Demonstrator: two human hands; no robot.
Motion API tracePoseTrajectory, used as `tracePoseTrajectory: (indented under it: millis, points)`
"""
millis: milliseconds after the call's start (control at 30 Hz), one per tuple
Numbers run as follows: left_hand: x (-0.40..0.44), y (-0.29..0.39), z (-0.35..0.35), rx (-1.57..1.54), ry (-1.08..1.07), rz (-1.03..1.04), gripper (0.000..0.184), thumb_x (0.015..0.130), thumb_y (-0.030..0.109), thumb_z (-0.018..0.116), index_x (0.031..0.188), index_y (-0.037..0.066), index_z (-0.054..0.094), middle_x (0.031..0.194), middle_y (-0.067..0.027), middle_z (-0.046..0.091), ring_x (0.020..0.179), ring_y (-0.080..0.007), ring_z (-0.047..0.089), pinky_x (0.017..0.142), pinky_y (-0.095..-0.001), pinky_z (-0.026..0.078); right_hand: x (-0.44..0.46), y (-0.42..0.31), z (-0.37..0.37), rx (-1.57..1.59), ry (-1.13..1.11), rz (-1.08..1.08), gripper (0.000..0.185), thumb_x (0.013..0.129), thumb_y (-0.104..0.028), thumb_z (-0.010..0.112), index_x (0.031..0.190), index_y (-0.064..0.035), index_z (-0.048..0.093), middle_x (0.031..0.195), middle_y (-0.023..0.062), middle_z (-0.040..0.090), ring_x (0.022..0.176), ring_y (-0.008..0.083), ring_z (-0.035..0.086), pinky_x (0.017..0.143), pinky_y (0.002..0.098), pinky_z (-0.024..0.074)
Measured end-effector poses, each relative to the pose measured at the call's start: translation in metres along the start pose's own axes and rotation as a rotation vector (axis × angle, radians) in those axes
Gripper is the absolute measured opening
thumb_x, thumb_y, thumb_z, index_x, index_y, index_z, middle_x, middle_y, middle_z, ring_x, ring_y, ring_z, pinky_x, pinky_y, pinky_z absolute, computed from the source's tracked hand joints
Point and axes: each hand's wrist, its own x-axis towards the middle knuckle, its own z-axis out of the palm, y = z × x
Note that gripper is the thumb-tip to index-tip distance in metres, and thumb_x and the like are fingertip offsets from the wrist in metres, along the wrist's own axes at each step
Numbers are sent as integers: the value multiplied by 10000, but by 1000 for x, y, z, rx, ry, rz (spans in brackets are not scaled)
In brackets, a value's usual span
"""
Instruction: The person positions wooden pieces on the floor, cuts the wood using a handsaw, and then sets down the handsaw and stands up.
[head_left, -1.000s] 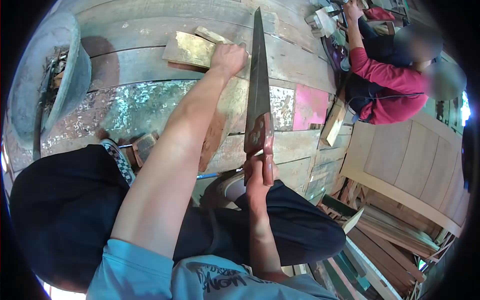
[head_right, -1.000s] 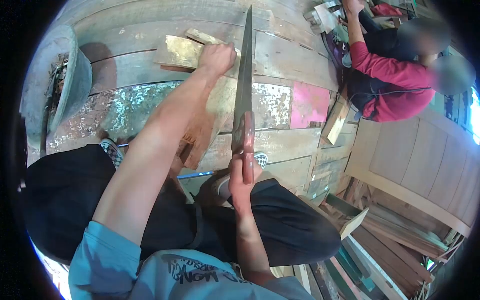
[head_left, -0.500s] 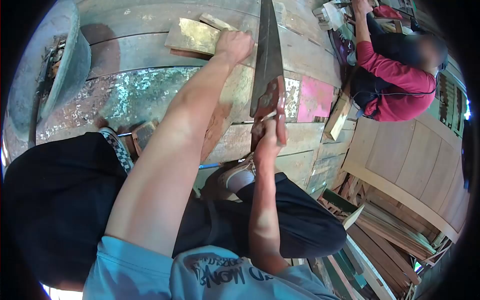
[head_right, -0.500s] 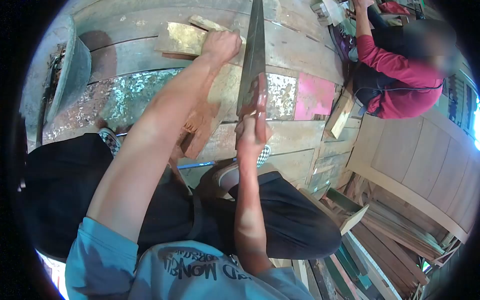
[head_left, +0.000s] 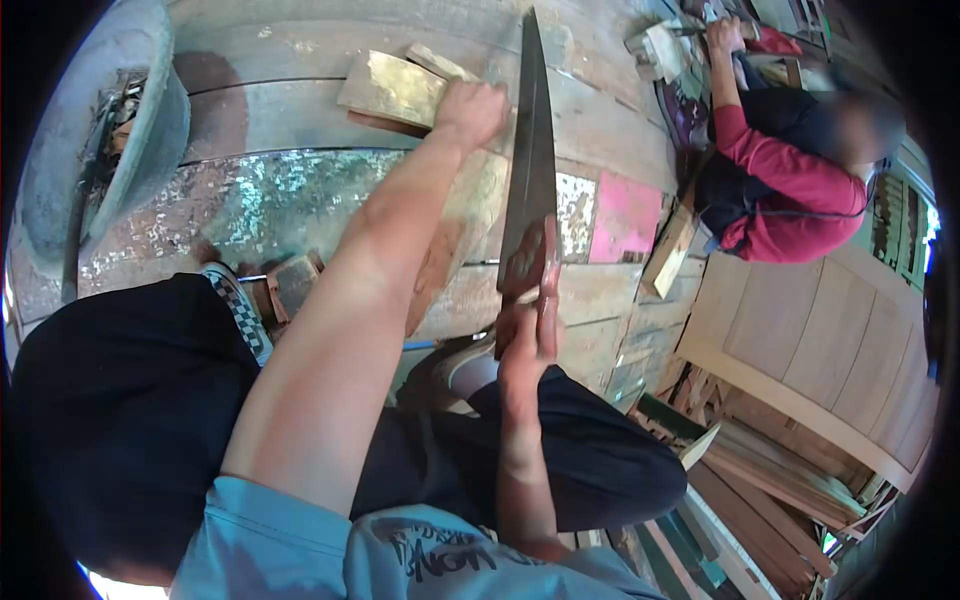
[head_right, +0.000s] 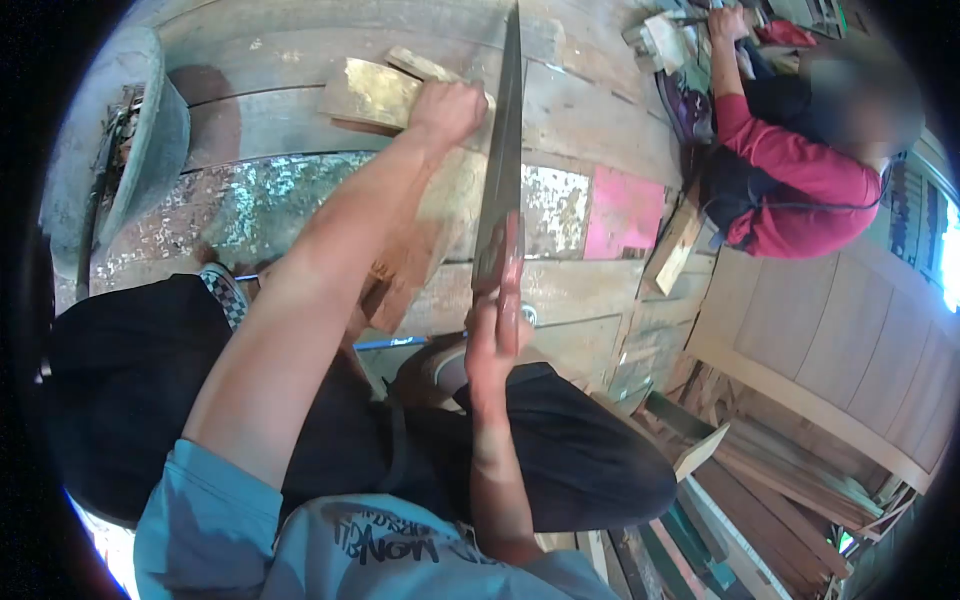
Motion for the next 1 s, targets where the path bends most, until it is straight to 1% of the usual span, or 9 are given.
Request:
tracePoseTrajectory:
  millis: [67, 133, 200, 400, 533, 600, 733, 867, 1000]
  points:
    - [-4, 1, 0, 10, 13, 8, 263, 883, 198, 412, 875, 47, 626, 750, -185, 674, 705, -324, 668, 722, -439, 494, 1, 11, -2, 95, -21, 59, 370, 872, -123, 465, 1210, -5, 558, 541, -38, 381, 439, 49, 324, 418, 213, 250]
    - [-5, 0, 2, 10, -2, 27, 265, 886, 201, 413, 876, 46, 627, 745, -182, 674, 700, -323, 667, 723, -433, 492, 34, 27, 11, 242, 76, 125, 224, 869, -109, 470, 1017, -9, 607, 531, -41, 365, 433, 47, 332, 416, 214, 248]
    - [-4, 3, 1, -13, -17, -33, 272, 889, 207, 416, 901, 43, 632, 742, -181, 674, 717, -321, 668, 751, -432, 481, 61, 28, 17, 352, 1, 184, 176, 853, -91, 495, 680, -77, 465, 522, -31, 356, 426, 55, 325, 400, 225, 247]
    - [-4, 2, -5, 21, -11, -29, 273, 876, 216, 432, 896, 43, 642, 757, -194, 673, 726, -306, 674, 751, -426, 489, 8, 26, -3, 242, -18, 157, 189, 864, -112, 518, 977, 14, 603, 593, -2, 465, 499, 58, 398, 450, 224, 320]
    - [-7, 7, -4, -9, -22, -19, 252, 872, 202, 435, 903, 41, 626, 770, -197, 673, 741, -322, 671, 745, -422, 493, 52, 53, 18, 143, -9, 70, 137, 870, -95, 522, 812, 23, 558, 544, 0, 421, 480, 77, 383, 433, 285, 286]
    - [-7, 7, -10, -4, -50, -22, 248, 874, 197, 431, 911, 38, 618, 761, -195, 673, 740, -327, 670, 730, -421, 499, 46, 46, 13, 112, -21, 102, 197, 870, -80, 503, 999, 27, 606, 605, 12, 483, 492, 68, 380, 443, 261, 300]
    - [-5, 3, -4, 60, -43, 5, 278, 896, 214, 403, 912, 37, 617, 753, -195, 672, 733, -330, 668, 732, -432, 494, 15, 31, 1, 184, 12, 16, 277, 863, -92, 453, 1090, 12, 572, 561, -19, 450, 445, 38, 362, 409, 212, 280]
    - [-5, 3, -1, 7, -21, -14, 282, 893, 221, 412, 893, 32, 621, 746, -197, 668, 730, -339, 665, 704, -442, 508, 57, 40, 17, 373, 14, 181, 175, 886, -114, 470, 772, -43, 583, 526, -22, 416, 414, 57, 350, 382, 222, 245]
    - [-6, 7, -5, 48, -57, -34, 255, 872, 209, 451, 950, 73, 652, 820, -162, 695, 774, -268, 687, 782, -395, 455, 37, 38, 11, 138, 3, 64, 210, 883, -106, 466, 1021, 0, 583, 512, -17, 420, 414, 50, 348, 385, 219, 263]
